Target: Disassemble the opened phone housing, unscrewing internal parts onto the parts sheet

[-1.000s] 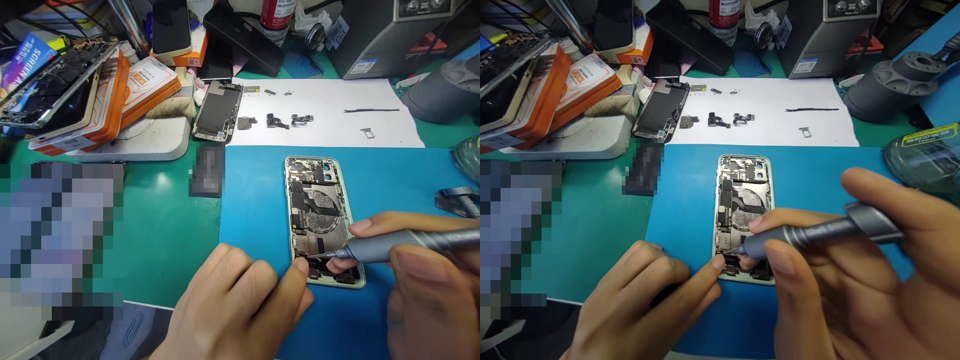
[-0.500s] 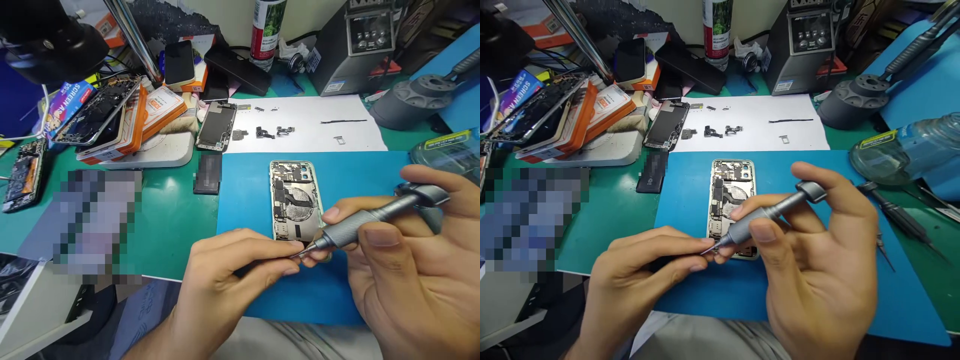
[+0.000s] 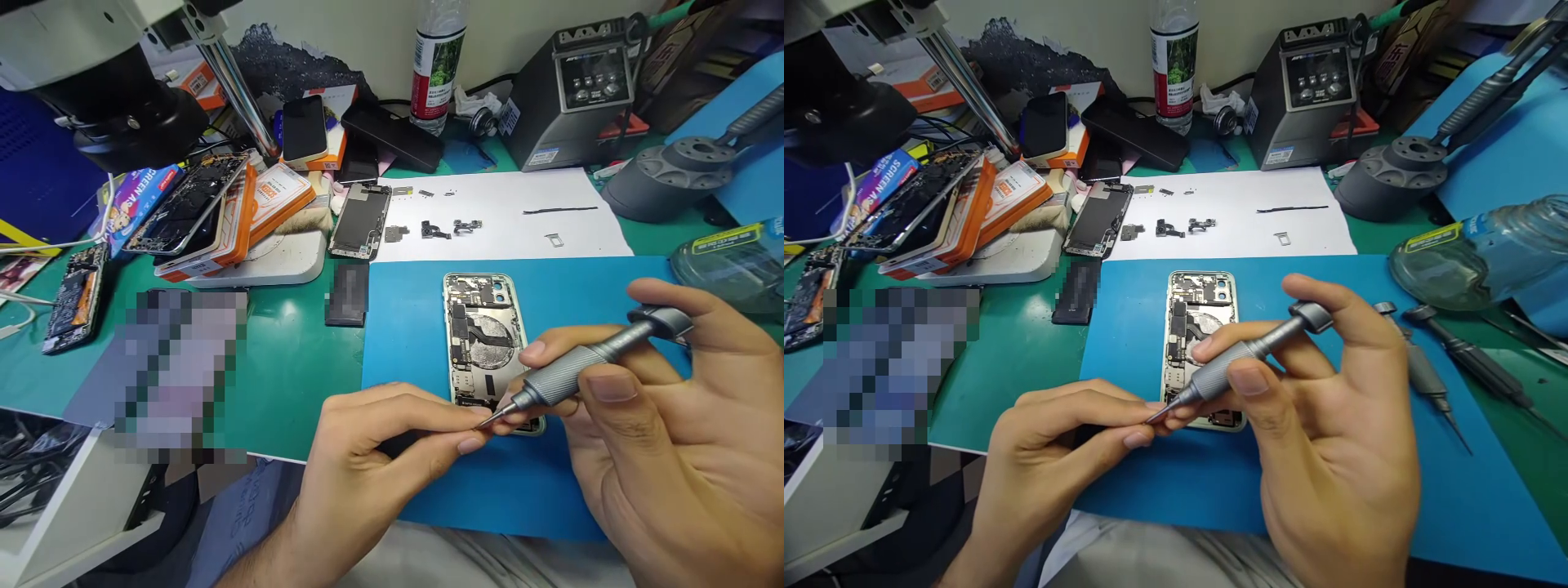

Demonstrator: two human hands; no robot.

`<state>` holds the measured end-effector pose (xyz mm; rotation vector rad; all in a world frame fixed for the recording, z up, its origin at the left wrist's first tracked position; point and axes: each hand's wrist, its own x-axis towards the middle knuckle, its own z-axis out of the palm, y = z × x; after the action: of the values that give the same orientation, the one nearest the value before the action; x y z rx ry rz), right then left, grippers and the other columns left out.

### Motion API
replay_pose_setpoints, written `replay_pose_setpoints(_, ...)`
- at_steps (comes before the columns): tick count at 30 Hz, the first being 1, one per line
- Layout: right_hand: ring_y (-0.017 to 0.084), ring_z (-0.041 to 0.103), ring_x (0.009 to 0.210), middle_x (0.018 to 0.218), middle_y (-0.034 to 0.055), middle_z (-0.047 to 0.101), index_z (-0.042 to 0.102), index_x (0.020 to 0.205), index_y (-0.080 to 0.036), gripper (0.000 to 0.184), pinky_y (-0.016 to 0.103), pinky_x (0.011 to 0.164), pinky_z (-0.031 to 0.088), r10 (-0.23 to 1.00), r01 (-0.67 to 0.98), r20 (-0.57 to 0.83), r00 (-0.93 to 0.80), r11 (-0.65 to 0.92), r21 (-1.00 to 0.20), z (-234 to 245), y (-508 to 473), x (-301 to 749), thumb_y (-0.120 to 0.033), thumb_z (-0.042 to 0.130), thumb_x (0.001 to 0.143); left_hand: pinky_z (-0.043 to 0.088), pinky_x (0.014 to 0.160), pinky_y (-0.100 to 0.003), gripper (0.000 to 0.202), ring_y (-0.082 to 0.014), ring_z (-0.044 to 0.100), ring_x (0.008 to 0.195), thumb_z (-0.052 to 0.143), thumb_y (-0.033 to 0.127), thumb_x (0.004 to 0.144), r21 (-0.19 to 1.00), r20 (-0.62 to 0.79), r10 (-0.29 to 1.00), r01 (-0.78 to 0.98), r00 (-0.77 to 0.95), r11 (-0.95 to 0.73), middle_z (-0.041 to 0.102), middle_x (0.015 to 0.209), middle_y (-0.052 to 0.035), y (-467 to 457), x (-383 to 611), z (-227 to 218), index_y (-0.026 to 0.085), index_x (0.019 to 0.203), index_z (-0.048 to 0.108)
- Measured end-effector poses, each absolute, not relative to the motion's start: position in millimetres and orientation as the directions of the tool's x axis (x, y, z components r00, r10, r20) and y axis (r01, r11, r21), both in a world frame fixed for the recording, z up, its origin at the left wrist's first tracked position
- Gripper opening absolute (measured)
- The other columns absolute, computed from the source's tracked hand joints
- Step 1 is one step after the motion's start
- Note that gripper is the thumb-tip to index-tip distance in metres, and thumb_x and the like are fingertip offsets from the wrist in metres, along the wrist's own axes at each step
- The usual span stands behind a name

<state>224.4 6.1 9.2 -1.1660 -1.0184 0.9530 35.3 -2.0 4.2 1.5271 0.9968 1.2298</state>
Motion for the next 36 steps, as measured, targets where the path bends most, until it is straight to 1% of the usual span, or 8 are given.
replay_pose_setpoints(5, 0.019, 0.079, 0.085, 0.093, 0.0021, 0.078, 0.070, 0.135, -0.045, 0.043, 0.021, 0.066, 0.069, 0.965, -0.140, 0.068, 0.254, 0.106, -0.984, 8.6, 9.4, 227.5, -0.037, 0.085, 0.095, 0.066, 0.086, -0.012, 0.023, -0.0107, 0.086, 0.090, 0.089, 0.005, 0.092, 0.985, 0.174, 0.969, -0.047, 0.177, -0.168, 0.090, 0.102, 0.0034, -1.5, 35.8, 3.0, 0.024, 0.105, 0.091)
replay_pose_setpoints(11, 0.017, 0.078, 0.076, 0.093, 0.0012, 0.078, 0.070, 0.135, -0.047, 0.040, 0.020, 0.064, 0.070, 0.978, -0.166, 0.058, 0.202, 0.092, -0.982, 8.1, 12.1, 229.6, -0.037, 0.082, 0.098, 0.065, 0.089, -0.012, 0.027, -0.0101, 0.086, 0.094, 0.088, 0.004, 0.093, 0.983, 0.169, 0.967, -0.107, 0.193, -0.150, 0.090, 0.104, 0.0045, -1.6, 34.6, 2.6, 0.026, 0.108, 0.091)
replay_pose_setpoints(15, 0.016, 0.078, 0.077, 0.093, 0.0009, 0.079, 0.070, 0.134, -0.047, 0.041, 0.018, 0.064, 0.068, 0.977, -0.167, 0.051, 0.208, 0.087, -0.982, 8.6, 11.4, 227.1, -0.037, 0.084, 0.096, 0.065, 0.089, -0.012, 0.026, -0.0095, 0.086, 0.094, 0.088, 0.006, 0.093, 0.982, 0.173, 0.965, -0.107, 0.197, -0.154, 0.090, 0.105, 0.0051, -2.4, 32.8, 1.7, 0.027, 0.109, 0.091)
replay_pose_setpoints(18, 0.016, 0.077, 0.073, 0.095, 0.0007, 0.079, 0.069, 0.134, -0.048, 0.041, 0.020, 0.064, 0.069, 0.977, -0.171, 0.035, 0.212, 0.072, -0.983, 8.1, 10.7, 227.2, -0.039, 0.084, 0.097, 0.065, 0.089, -0.013, 0.028, -0.0097, 0.086, 0.095, 0.088, 0.006, 0.094, 0.980, 0.180, 0.962, -0.118, 0.206, -0.159, 0.090, 0.106, 0.0053, -1.9, 32.1, 0.0, 0.028, 0.111, 0.090)
replay_pose_setpoints(25, 0.017, 0.073, 0.059, 0.092, 0.0002, 0.079, 0.068, 0.133, -0.045, 0.040, 0.024, 0.051, 0.065, 0.993, -0.205, 0.004, 0.120, 0.029, -0.978, 9.2, 14.6, 231.3, -0.043, 0.083, 0.097, 0.066, 0.087, -0.015, 0.030, -0.0118, 0.086, 0.096, 0.085, 0.004, 0.095, 0.981, 0.144, 0.960, -0.162, 0.241, -0.107, 0.090, 0.106, 0.0043, -2.0, 29.7, -0.6, 0.028, 0.111, 0.090)
replay_pose_setpoints(29, 0.015, 0.073, 0.064, 0.092, 0.0005, 0.079, 0.068, 0.134, -0.045, 0.042, 0.019, 0.057, 0.065, 0.990, -0.194, -0.011, 0.144, 0.017, -0.981, 9.9, 14.9, 230.0, -0.041, 0.085, 0.096, 0.066, 0.087, -0.015, 0.028, -0.0117, 0.086, 0.094, 0.086, 0.007, 0.095, 0.984, 0.141, 0.962, -0.136, 0.232, -0.111, 0.090, 0.104, 0.0055, -2.9, 29.9, 0.6, 0.030, 0.109, 0.091)
replay_pose_setpoints(34, 0.016, 0.075, 0.067, 0.092, 0.0004, 0.079, 0.068, 0.135, -0.046, 0.043, 0.021, 0.061, 0.067, 0.988, -0.188, -0.002, 0.151, 0.027, -0.982, 10.0, 12.7, 229.8, -0.040, 0.085, 0.096, 0.069, 0.086, -0.022, 0.023, -0.0165, 0.087, 0.091, 0.088, 0.009, 0.095, 0.986, 0.142, 0.964, -0.115, 0.223, -0.119, 0.090, 0.103, 0.0031, -1.9, 31.3, 0.4, 0.029, 0.106, 0.091)
replay_pose_setpoints(36, 0.015, 0.074, 0.067, 0.091, 0.0003, 0.078, 0.069, 0.134, -0.046, 0.042, 0.020, 0.062, 0.066, 0.988, -0.187, -0.002, 0.152, 0.027, -0.982, 9.8, 12.1, 230.0, -0.040, 0.086, 0.095, 0.068, 0.086, -0.021, 0.022, -0.0153, 0.086, 0.091, 0.087, 0.009, 0.095, 0.986, 0.143, 0.964, -0.117, 0.226, -0.119, 0.090, 0.103, 0.0036, -1.5, 31.2, 0.5, 0.029, 0.106, 0.091)
